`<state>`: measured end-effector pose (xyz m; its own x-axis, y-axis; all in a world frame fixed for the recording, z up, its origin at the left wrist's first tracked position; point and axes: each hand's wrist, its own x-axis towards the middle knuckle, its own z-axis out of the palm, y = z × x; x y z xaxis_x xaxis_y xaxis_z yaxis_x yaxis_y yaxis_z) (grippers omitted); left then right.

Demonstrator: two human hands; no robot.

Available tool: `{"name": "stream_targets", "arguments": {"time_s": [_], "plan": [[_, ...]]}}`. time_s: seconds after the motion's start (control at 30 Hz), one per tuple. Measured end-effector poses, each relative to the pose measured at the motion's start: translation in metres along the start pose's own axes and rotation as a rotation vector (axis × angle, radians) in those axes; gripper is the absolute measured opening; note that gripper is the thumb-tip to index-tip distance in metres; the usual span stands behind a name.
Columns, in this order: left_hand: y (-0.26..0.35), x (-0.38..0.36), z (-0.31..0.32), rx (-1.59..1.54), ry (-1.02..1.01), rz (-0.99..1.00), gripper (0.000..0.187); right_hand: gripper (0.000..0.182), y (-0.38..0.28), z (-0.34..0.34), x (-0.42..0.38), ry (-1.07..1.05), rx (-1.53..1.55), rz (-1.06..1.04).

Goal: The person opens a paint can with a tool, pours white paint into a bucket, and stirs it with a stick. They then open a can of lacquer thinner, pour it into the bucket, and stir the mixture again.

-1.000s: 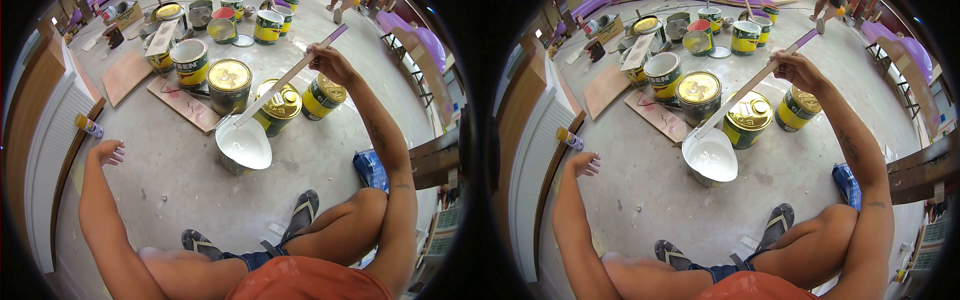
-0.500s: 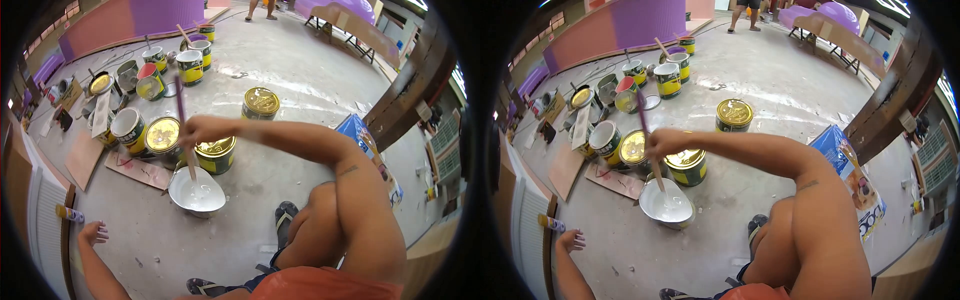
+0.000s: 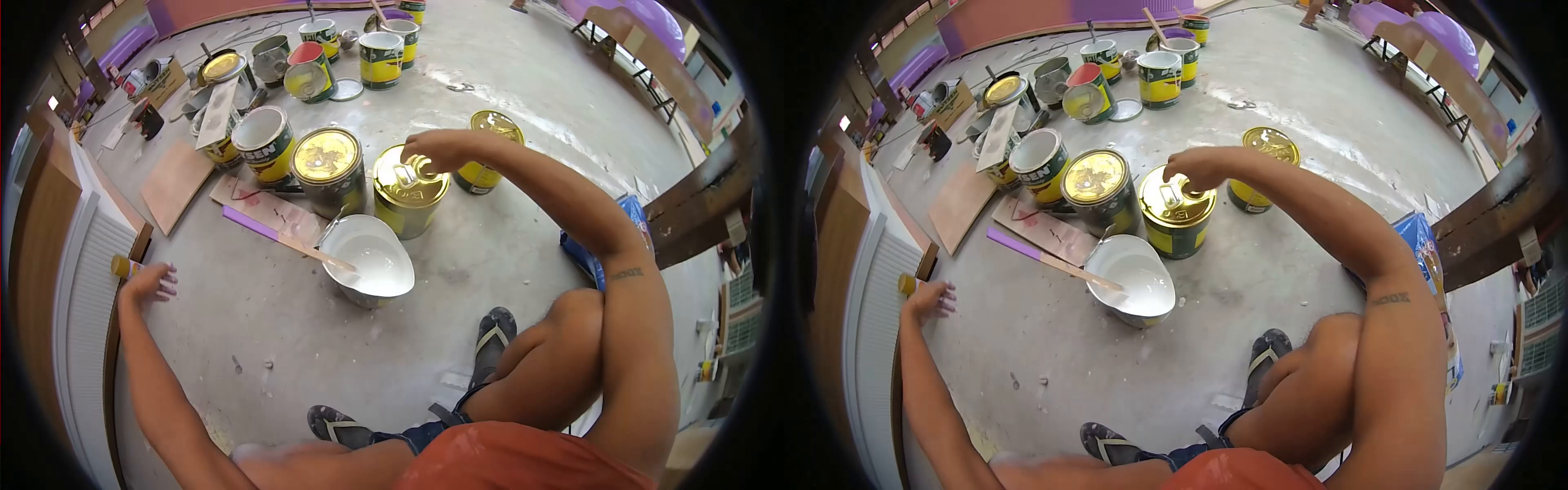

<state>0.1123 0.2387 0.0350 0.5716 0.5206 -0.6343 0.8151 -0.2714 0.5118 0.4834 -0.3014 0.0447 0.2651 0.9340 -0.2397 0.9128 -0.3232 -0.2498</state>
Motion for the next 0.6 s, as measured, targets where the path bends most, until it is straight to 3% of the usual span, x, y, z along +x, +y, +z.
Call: {"name": "stream_targets", "arguments": {"time_s": [0.03,0.13,0.27,0.37,0.43,0.47,0.5,0.6], "plan": [[0.012,-0.009,-0.005,-0.050,-0.012,0.058,0.038,0.044,-0.004,0.008,-0.004,0.017,0.047,-0.025],[0.061,-0.043,-0.019,-0.094,-0.004,0.248,0.036,0.045,-0.001,0.035,0.003,0.024,-0.072,-0.172],[0.143,-0.108,-0.029,0.192,0.091,0.531,0.037,0.033,-0.001,0.036,0.014,0.054,-0.369,-0.274],[0.215,-0.193,0.023,0.352,0.049,0.740,0.026,0.024,0.003,0.025,0.027,-0.028,-0.553,-0.365],[0.238,-0.234,0.085,0.537,0.000,0.959,0.014,0.018,0.013,0.020,0.026,-0.138,-0.370,-0.176],[0.241,-0.249,0.128,0.521,-0.095,1.159,0.015,0.017,0.019,0.021,0.025,-0.130,-0.371,-0.206],[0.256,-0.259,0.164,0.631,-0.373,1.167,0.022,0.017,0.026,0.022,0.025,-0.121,-0.377,-0.240],[0.254,-0.237,0.288,0.730,-0.886,1.095,0.040,0.020,0.016,0.008,0.025,-0.176,-0.441,-0.307]]}}
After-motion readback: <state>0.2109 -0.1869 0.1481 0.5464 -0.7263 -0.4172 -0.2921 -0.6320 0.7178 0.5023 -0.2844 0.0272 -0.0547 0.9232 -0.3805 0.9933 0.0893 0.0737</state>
